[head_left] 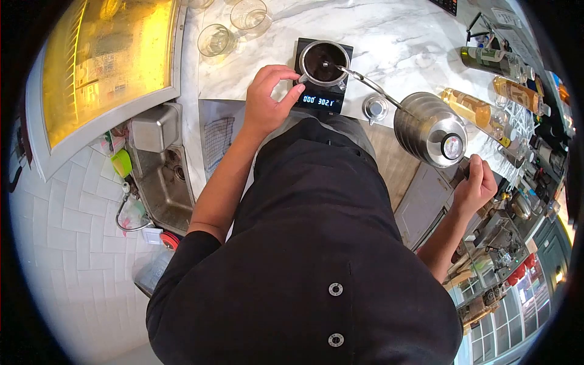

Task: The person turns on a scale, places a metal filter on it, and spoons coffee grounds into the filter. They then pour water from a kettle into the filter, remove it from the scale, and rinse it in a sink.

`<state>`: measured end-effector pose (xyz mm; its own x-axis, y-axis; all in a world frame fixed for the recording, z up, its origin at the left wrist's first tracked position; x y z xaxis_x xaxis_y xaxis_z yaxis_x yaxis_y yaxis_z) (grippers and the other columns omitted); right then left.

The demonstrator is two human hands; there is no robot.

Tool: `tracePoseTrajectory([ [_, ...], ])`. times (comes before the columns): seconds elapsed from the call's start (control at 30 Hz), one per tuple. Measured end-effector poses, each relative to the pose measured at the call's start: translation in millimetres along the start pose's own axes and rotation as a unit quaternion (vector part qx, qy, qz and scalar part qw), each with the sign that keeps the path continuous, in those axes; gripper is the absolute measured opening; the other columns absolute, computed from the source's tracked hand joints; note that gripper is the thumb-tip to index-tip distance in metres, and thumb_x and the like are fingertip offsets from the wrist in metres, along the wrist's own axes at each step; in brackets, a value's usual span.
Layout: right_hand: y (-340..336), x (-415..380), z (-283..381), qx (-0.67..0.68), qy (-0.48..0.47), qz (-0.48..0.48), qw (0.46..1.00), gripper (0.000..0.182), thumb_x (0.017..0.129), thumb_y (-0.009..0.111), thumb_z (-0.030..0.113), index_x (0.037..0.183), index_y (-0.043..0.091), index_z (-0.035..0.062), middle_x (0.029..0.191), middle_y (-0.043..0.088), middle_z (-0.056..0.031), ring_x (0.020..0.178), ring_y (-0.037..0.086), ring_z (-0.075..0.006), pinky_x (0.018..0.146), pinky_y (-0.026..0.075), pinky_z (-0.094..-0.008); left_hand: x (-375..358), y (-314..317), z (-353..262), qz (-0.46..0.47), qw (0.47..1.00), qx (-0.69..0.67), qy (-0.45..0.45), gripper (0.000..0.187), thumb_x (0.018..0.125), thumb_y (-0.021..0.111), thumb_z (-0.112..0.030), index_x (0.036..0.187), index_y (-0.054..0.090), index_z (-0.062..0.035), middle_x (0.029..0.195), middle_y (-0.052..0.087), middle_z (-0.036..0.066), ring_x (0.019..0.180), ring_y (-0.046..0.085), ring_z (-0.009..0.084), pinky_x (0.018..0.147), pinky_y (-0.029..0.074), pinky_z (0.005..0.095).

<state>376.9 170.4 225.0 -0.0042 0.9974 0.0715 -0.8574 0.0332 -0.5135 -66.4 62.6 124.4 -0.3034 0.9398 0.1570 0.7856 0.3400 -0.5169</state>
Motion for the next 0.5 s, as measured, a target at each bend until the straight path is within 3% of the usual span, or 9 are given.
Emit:
tracePoseTrajectory([
  [0.37, 1.4, -0.6, 1.5, 0.006, 0.000, 0.004, 1.000, 0.019, 0.097, 0.067, 0.006, 0.092, 0.072, -0.0117, 0.070, 0.053, 0.0051, 0.066, 0.042, -0.0036, 0.059, 0.031, -0.0213, -0.6, 0.0, -2.0, -0.002, 1.000, 0.010, 0.006, 0.019, 0.084, 0.079, -0.007, 0.101, 0.071, -0.0006, 0.104, 0.071, 0.014, 0.099, 0.068, 0.0266, 0.090, 0.052, 0.0346],
  [0.43, 2.6, -0.9, 6.8, 0.024, 0.010, -0.027, 0.999, 0.027, 0.098, 0.065, 0.009, 0.075, 0.064, -0.0056, 0.068, 0.047, 0.0074, 0.065, 0.035, -0.0025, 0.059, 0.025, -0.0227, -1.0, -0.1, -1.6, -0.006, 1.000, 0.010, 0.007, 0.019, 0.084, 0.079, -0.007, 0.101, 0.070, -0.0005, 0.104, 0.071, 0.014, 0.099, 0.068, 0.0267, 0.089, 0.052, 0.0344],
  [0.5, 0.2, -0.4, 5.8, 0.026, 0.010, -0.023, 0.999, 0.027, 0.098, 0.065, 0.009, 0.075, 0.064, -0.0058, 0.068, 0.048, 0.0073, 0.065, 0.036, -0.0025, 0.059, 0.026, -0.0225, -0.9, 0.2, -1.5, -0.005, 1.000, 0.006, 0.007, 0.019, 0.084, 0.079, -0.007, 0.101, 0.070, -0.0005, 0.104, 0.071, 0.014, 0.099, 0.068, 0.0269, 0.090, 0.052, 0.0345],
])
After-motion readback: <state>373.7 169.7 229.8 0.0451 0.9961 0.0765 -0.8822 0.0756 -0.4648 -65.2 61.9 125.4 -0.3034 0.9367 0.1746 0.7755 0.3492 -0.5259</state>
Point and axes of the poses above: each hand's wrist, its own x-axis towards the middle knuckle, its own y-axis out of the palm, z = x × y, the point moved 8 cm from there along x, towards the middle knuckle
